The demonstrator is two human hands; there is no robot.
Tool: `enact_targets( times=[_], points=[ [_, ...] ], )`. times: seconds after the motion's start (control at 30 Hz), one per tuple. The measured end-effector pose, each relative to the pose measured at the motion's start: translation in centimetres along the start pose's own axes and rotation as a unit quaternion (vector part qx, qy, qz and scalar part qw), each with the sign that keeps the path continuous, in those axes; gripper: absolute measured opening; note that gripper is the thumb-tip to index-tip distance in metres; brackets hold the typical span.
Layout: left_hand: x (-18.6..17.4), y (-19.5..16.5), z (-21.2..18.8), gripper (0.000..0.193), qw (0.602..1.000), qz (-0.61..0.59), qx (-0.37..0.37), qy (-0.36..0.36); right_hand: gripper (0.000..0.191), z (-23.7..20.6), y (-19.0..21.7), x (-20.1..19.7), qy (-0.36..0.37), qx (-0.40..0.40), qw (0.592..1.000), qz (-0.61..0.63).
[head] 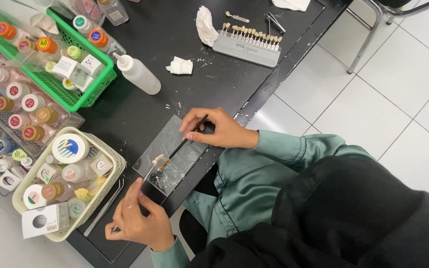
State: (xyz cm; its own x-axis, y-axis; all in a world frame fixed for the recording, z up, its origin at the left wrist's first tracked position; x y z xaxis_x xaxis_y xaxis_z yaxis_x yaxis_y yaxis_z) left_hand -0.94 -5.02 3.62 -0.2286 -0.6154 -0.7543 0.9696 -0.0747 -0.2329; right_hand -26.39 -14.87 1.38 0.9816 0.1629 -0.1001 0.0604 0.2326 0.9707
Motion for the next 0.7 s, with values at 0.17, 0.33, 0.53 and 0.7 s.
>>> enact_targets(
  times=[0.17,0.33,0.53,0.7],
  points=[
    [-0.20,-0.02,0.24,0.032,1.000,-0.012,-0.004,-0.010,0.016,-0.02,0.27,0.06,-0.001,-0.004,1.000,0.000],
    [-0.30,0.00,0.49,0.033,1.000,-0.011,-0.002,-0.009,0.016,0.08,0.19,0.23,-0.001,0.000,1.000,0.002],
    [-0.33,0.03,0.56,0.032,1.000,-0.014,-0.004,-0.014,0.016,0.07,0.05,0.29,0.002,0.008,1.000,0.005],
    [-0.31,0.04,0.85,0.030,1.000,-0.011,-0.001,-0.019,0.017,0.25,0.24,0.22,-0.001,0.008,1.000,0.008]
  ],
)
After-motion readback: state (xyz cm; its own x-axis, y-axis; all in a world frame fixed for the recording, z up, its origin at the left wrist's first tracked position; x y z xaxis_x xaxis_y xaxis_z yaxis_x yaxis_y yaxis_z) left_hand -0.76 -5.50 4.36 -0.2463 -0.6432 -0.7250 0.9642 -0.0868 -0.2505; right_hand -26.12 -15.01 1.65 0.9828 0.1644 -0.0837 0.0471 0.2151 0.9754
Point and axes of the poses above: each hand's wrist, its own z-axis towards the middle knuckle, its own x-axis out of the palm, y = z × x, the point moved 10 cm from there along z, towards the middle knuckle, and after that the axes turned 5 degrees about -y, right-handed, at the moved point
